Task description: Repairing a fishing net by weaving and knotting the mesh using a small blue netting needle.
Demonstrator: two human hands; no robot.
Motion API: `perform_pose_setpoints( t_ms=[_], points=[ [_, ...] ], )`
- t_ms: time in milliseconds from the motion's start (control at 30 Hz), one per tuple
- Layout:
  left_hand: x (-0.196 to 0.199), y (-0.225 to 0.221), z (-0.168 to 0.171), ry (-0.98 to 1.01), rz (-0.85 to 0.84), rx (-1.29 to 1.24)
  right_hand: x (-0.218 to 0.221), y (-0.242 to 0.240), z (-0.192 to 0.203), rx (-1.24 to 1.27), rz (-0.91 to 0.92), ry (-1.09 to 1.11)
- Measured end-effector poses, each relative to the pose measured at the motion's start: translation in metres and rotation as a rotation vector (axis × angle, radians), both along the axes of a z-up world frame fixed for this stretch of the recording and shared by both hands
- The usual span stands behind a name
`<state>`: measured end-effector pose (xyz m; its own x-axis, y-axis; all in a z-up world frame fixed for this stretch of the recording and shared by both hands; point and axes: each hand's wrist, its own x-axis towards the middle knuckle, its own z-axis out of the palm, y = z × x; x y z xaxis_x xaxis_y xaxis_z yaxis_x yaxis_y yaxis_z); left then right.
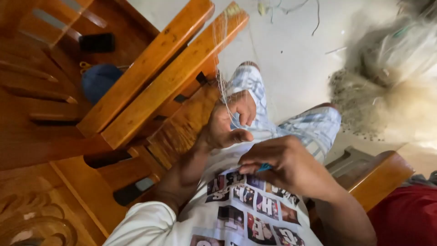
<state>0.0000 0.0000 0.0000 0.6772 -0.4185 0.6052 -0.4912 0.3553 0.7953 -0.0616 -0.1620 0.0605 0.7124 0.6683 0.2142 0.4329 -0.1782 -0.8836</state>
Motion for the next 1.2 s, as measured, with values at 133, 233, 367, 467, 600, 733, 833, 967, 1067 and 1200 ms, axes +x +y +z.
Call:
perform_pose_setpoints(
  t_ms=[133,233,367,467,600,733,833,967,1067,1200],
  points=[
    [0.000,0.003,-0.004,-0.001,-0.024,-0.020,0.001,-0.001,-0.007,-0.085,-0.171,-0.121],
    [0.001,0.006,-0.011,0.046,0.014,0.046,0.003,-0.004,-0.016,-0.222,-0.301,-0.249],
    [0.002,0.010,-0.002,0.050,-0.041,0.010,0.012,-0.004,-0.016,-0.215,-0.291,-0.175],
    [0.001,0.013,0.004,0.074,-0.075,0.062,0.017,0.000,-0.017,-0.104,-0.237,-0.073],
    [-0.001,0.013,-0.003,0.083,-0.038,0.134,0.021,-0.002,-0.022,-0.040,-0.200,0.099],
    [-0.011,0.015,-0.044,0.313,-0.108,0.093,0.020,-0.005,-0.029,0.014,-0.161,0.183],
    [-0.011,0.013,-0.034,0.364,-0.102,0.131,0.023,-0.004,-0.024,-0.015,-0.198,0.190],
    [-0.017,0.010,-0.063,0.444,-0.059,0.102,0.023,-0.008,-0.030,-0.006,-0.149,0.077],
    [-0.020,0.008,-0.041,0.538,-0.050,0.156,0.025,-0.009,-0.028,-0.005,-0.143,0.107],
    [-0.024,0.009,-0.035,0.640,-0.041,0.283,0.024,-0.011,-0.031,-0.008,-0.143,0.089]
  ],
)
